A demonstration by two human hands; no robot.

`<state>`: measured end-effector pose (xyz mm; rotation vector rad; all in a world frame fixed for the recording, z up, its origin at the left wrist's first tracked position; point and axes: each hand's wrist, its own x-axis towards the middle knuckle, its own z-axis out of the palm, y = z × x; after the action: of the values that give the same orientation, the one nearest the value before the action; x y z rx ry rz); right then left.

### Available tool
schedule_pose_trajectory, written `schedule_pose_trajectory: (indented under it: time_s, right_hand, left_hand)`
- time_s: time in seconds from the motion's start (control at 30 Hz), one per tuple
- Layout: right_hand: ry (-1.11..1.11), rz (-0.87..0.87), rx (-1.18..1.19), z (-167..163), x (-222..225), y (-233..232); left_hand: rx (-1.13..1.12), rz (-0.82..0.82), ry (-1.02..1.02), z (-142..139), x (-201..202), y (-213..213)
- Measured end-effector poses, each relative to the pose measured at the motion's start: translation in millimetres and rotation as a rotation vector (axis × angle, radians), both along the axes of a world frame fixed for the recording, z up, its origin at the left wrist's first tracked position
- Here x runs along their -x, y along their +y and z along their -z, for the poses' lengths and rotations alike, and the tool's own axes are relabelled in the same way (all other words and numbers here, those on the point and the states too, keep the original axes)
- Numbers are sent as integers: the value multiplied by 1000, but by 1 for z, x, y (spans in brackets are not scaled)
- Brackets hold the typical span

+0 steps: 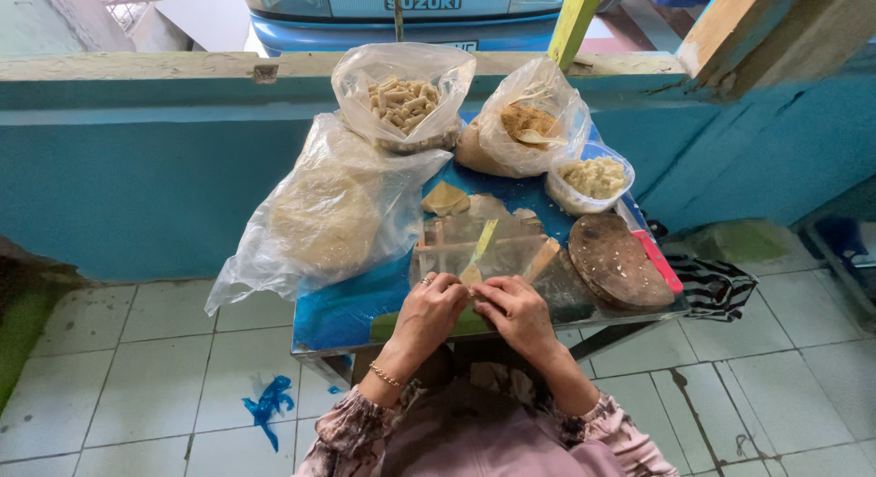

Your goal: The person folds triangular dough wrappers around a small amount of filling by hand at a table, pinching the edges closed, and places each folded pastry into a plastic bag. They repeat this folding cycle continuously, occasionally reaching into the bag of filling or adjusting wrappers on the table.

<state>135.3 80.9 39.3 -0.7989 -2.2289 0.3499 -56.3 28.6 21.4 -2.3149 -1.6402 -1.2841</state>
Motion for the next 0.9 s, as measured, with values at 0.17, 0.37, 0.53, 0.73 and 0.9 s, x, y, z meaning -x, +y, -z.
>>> schedule_pose_trajectory:
  time_s: [0.17, 0.37, 0.53, 0.73, 0.9]
  right_hand:
    - [-66, -47, -129, 3, 3, 8]
    - [-65, -50, 234, 9, 10, 42]
    - [-95, -19, 525, 7, 16, 61]
    - [-64, -13, -185, 11, 11, 18]
    - [-63, 15, -13, 9, 13, 26]
  left_hand:
    - [39, -16, 20, 3, 2, 10]
    - [112, -28, -189, 2, 1, 23]
    - [249, -123, -215, 3, 4, 41]
    - [203, -91, -305, 11, 0, 36]
    - [75, 3, -231, 12, 1, 23]
